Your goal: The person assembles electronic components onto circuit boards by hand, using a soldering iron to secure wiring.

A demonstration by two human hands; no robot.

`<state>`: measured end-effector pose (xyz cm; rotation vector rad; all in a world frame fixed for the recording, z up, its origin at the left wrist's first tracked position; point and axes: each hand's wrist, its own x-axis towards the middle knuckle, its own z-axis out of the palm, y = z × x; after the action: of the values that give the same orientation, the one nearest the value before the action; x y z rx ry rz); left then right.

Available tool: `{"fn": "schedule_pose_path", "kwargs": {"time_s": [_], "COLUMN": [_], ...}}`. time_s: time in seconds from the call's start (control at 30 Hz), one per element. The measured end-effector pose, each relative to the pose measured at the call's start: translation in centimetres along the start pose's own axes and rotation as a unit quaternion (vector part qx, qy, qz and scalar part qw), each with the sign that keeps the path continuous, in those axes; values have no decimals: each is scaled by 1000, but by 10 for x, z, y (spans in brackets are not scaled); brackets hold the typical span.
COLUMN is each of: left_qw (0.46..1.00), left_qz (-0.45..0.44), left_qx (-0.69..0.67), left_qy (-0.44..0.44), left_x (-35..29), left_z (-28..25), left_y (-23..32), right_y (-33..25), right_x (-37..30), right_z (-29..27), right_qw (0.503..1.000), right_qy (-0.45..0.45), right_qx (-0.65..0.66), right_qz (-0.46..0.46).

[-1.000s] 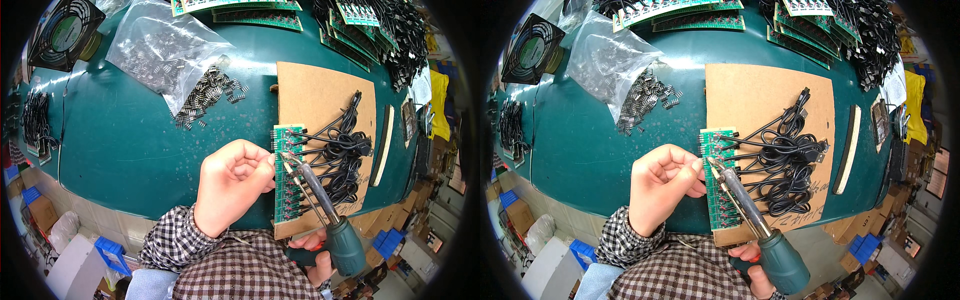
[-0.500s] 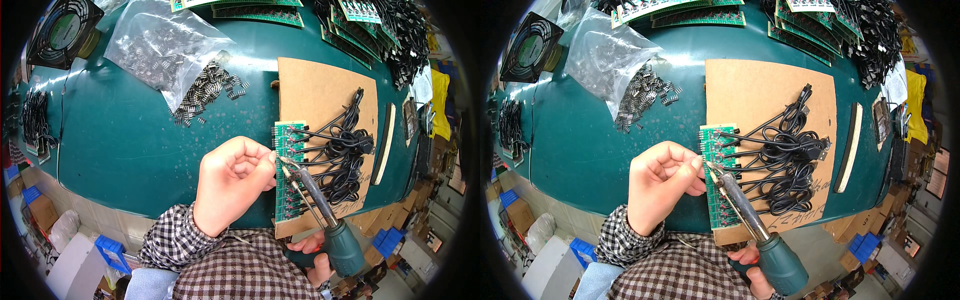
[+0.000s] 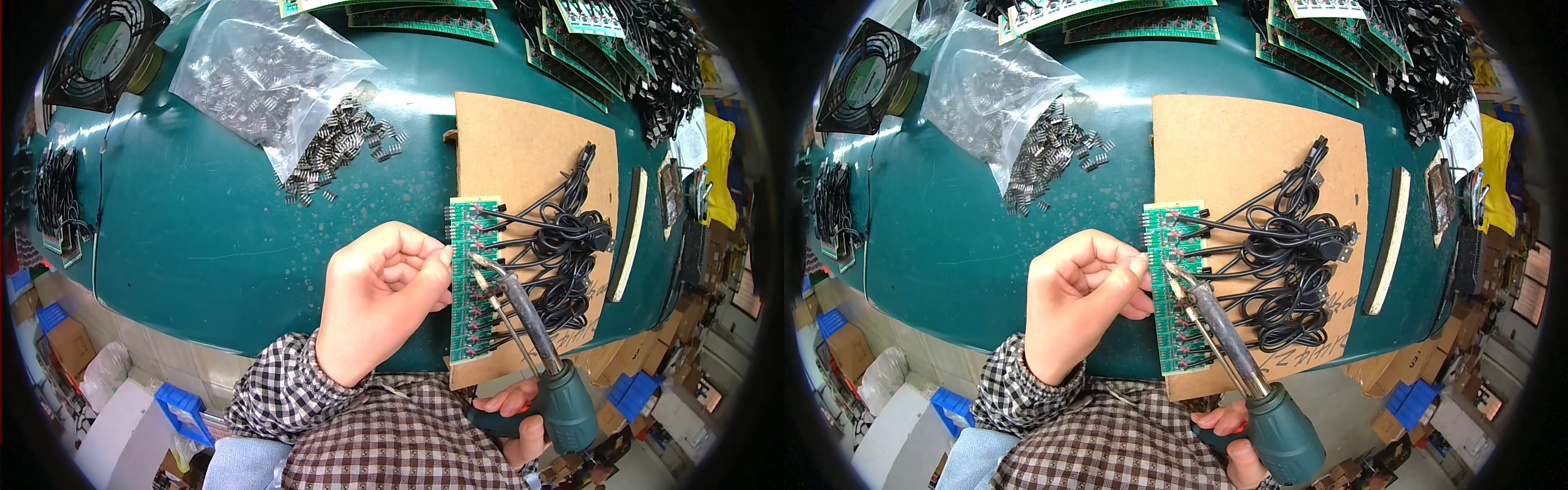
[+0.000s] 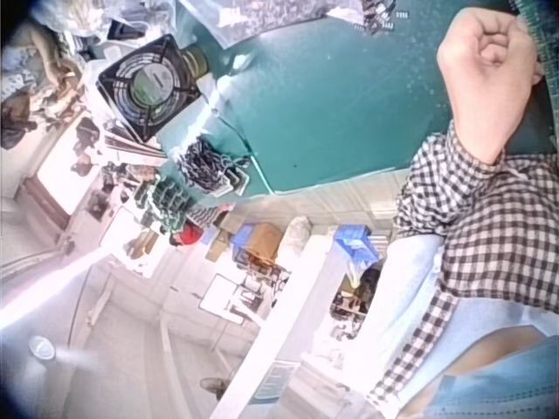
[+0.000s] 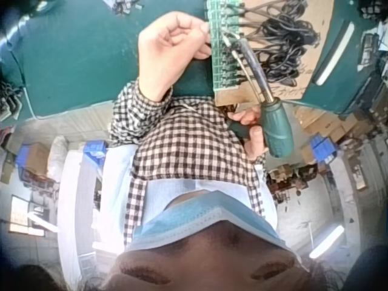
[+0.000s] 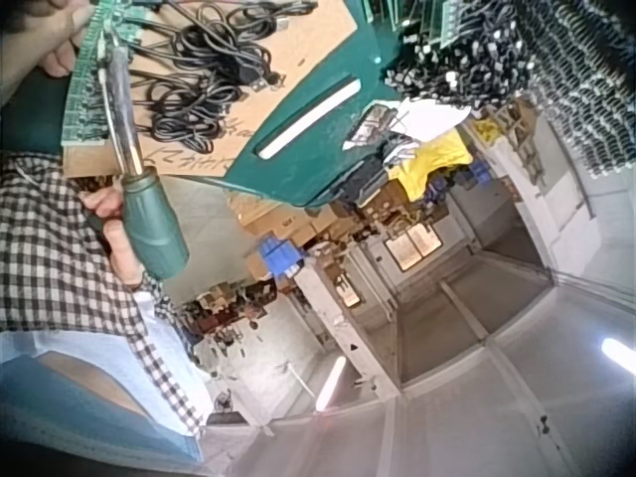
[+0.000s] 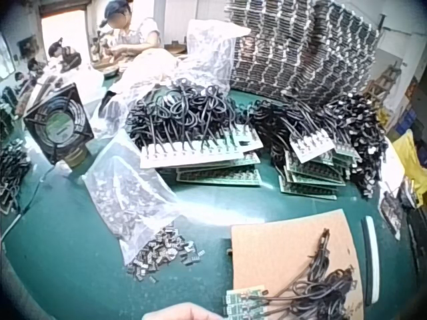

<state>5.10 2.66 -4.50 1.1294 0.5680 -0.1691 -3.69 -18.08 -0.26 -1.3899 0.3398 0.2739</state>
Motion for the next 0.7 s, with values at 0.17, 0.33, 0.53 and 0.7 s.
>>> {"fn": "schedule_pose_path", "kwargs": {"time_s": [0.17,0.33,0.53,0.7], "left_qw": [1000,860,790,791], "left_qz": [-2,313,333,313], "left_qx": [10,356,478,477], "left_qy": [-6,188,191,221], "left_x": [-3,-19,11,8], "left_z": [-5,-36,-49,-43], "left_y": [5,15,19,22], "right_y": [-4,-6,-8,-8], "right_x": [6,20,28,26], "right_z": [8,9,14,11], "right_qw": [1000,997,995,995], "right_qy": [-9,-5,-17,-37], "right_qx": [10,22,32,54], "right_qz": [-17,-73,-90,-78]}}
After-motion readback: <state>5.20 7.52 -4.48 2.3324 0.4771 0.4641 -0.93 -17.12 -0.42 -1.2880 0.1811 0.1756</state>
